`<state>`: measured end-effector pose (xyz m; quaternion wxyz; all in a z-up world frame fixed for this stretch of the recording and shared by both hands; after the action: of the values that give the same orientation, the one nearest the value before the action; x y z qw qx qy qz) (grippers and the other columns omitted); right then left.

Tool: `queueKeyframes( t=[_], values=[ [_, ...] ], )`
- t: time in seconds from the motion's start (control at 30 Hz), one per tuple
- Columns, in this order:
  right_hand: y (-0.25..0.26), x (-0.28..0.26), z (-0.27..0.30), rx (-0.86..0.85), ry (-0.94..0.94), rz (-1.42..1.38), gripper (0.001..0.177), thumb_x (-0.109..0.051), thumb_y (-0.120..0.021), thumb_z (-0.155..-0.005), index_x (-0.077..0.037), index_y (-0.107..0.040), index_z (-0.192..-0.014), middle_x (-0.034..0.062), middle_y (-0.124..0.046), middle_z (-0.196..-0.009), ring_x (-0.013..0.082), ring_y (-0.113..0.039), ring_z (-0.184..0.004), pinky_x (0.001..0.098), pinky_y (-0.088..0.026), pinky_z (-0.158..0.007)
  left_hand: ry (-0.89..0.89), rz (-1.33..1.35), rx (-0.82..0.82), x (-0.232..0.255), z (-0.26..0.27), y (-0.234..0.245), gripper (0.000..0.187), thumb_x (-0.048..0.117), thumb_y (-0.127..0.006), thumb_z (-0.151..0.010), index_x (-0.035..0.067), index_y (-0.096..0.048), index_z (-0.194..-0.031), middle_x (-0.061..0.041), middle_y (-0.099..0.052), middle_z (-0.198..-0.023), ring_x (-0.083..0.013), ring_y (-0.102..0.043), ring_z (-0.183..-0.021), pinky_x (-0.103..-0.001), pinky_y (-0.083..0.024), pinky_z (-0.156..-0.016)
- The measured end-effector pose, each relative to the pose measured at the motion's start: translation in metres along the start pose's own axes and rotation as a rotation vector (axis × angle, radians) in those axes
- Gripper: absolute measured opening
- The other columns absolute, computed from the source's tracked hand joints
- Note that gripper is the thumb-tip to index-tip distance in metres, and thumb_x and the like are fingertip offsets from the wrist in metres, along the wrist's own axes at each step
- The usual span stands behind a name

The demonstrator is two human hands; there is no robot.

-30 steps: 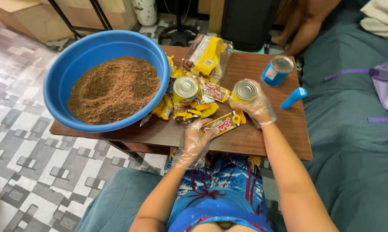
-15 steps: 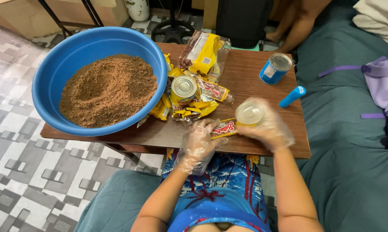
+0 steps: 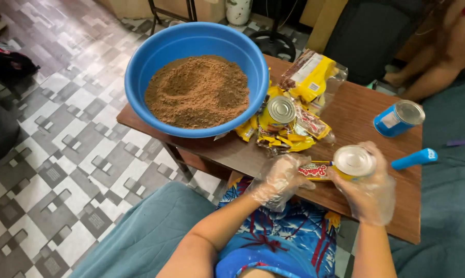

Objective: The person is opening various ingredient packets and cans and mixing them into a large bowl of brown powder.

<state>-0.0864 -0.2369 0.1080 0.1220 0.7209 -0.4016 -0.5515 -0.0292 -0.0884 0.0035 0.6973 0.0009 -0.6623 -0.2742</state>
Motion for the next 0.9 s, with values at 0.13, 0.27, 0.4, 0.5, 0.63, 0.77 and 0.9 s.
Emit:
queueKeyframes(
  t=[0.13, 0.27, 0.4, 0.5, 0.63, 0.77, 0.9],
  values=[
    [-0.010, 0.017, -0.005, 0.075, 0.189, -0.398, 0.082, -0.006, -0.076, -0.065, -0.002, -0.031, -0.133, 0.0163, -0.041, -0.133, 0.0347, -0.046, -0.130, 0.0427, -0.038, -0.108, -0.015, -0.128, -0.012, -0.027, -0.018, -0.013, 0.081, 0.044, -0.079, -0.049, 0.016, -0.061, -0.123, -0.004, -0.059, -0.127, -0.0173, -0.054, -0.117, -0.024, -0.038, -0.099],
    [-0.017, 0.050, -0.014, 0.055, 0.077, -0.289, 0.092, -0.015, -0.092, -0.047, -0.009, -0.049, -0.129, 0.0124, -0.059, -0.118, 0.0246, -0.057, -0.110, 0.0381, -0.043, -0.098, -0.445, 0.050, 0.171, -0.063, -0.030, -0.030, 0.066, 0.032, -0.087, -0.055, 0.009, -0.066, -0.113, -0.017, -0.067, -0.106, -0.0335, -0.060, -0.108, -0.040, -0.048, -0.094],
    [-0.022, 0.071, -0.020, -0.013, 0.035, -0.773, 0.100, 0.004, -0.087, -0.041, -0.009, -0.043, -0.130, 0.0097, -0.053, -0.128, 0.0201, -0.053, -0.118, 0.0383, -0.045, -0.102, -0.417, -0.200, 0.138, -0.065, -0.027, -0.027, 0.075, 0.051, -0.083, -0.054, 0.020, -0.064, -0.119, -0.004, -0.066, -0.114, -0.0192, -0.061, -0.110, -0.033, -0.048, -0.095],
    [-0.031, 0.076, -0.018, -0.002, 0.046, -0.919, 0.101, 0.008, -0.087, -0.043, -0.012, -0.039, -0.129, 0.0117, -0.051, -0.126, 0.0207, -0.054, -0.115, 0.0388, -0.047, -0.099, -0.387, -0.168, 0.114, -0.081, -0.034, -0.034, 0.076, 0.055, -0.082, -0.054, 0.023, -0.063, -0.120, 0.000, -0.065, -0.117, -0.0166, -0.059, -0.114, -0.031, -0.046, -0.096],
    [-0.032, 0.082, -0.016, -0.046, -0.023, -0.695, 0.097, 0.004, -0.089, -0.042, -0.004, -0.043, -0.128, 0.0229, -0.054, -0.124, 0.0335, -0.053, -0.117, 0.0444, -0.043, -0.103, -0.363, -0.006, 0.085, -0.048, -0.016, -0.016, 0.080, 0.031, -0.089, -0.054, 0.010, -0.060, -0.126, -0.014, -0.065, -0.114, -0.0277, -0.059, -0.113, -0.035, -0.045, -0.100],
    [-0.037, 0.091, -0.019, -0.030, 0.009, -0.769, 0.097, 0.002, -0.089, -0.043, -0.006, -0.043, -0.128, 0.0175, -0.053, -0.128, 0.0269, -0.051, -0.122, 0.0410, -0.042, -0.105, -0.342, 0.114, 0.049, -0.018, 0.011, 0.016, 0.080, 0.024, -0.087, -0.060, 0.005, -0.055, -0.130, -0.022, -0.061, -0.120, -0.0338, -0.055, -0.116, -0.041, -0.042, -0.102],
    [-0.026, 0.069, -0.022, -0.045, -0.012, -0.880, 0.105, 0.009, -0.085, -0.044, -0.008, -0.034, -0.134, 0.0172, -0.051, -0.131, 0.0248, -0.052, -0.120, 0.0421, -0.050, -0.098, -0.299, 0.282, 0.022, -0.016, 0.013, 0.018, 0.079, 0.022, -0.087, -0.062, 0.003, -0.053, -0.130, -0.024, -0.057, -0.125, -0.0349, -0.053, -0.119, -0.040, -0.040, -0.104]
  ],
)
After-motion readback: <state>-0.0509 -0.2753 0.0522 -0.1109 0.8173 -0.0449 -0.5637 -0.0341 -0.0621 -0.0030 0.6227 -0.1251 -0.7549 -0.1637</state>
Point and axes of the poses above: each hand's wrist, its own z-axis away from the middle knuckle, its own y-axis out of the back of the hand, x = y × z, the point moved 1 cm from there along -z, towards the middle knuckle
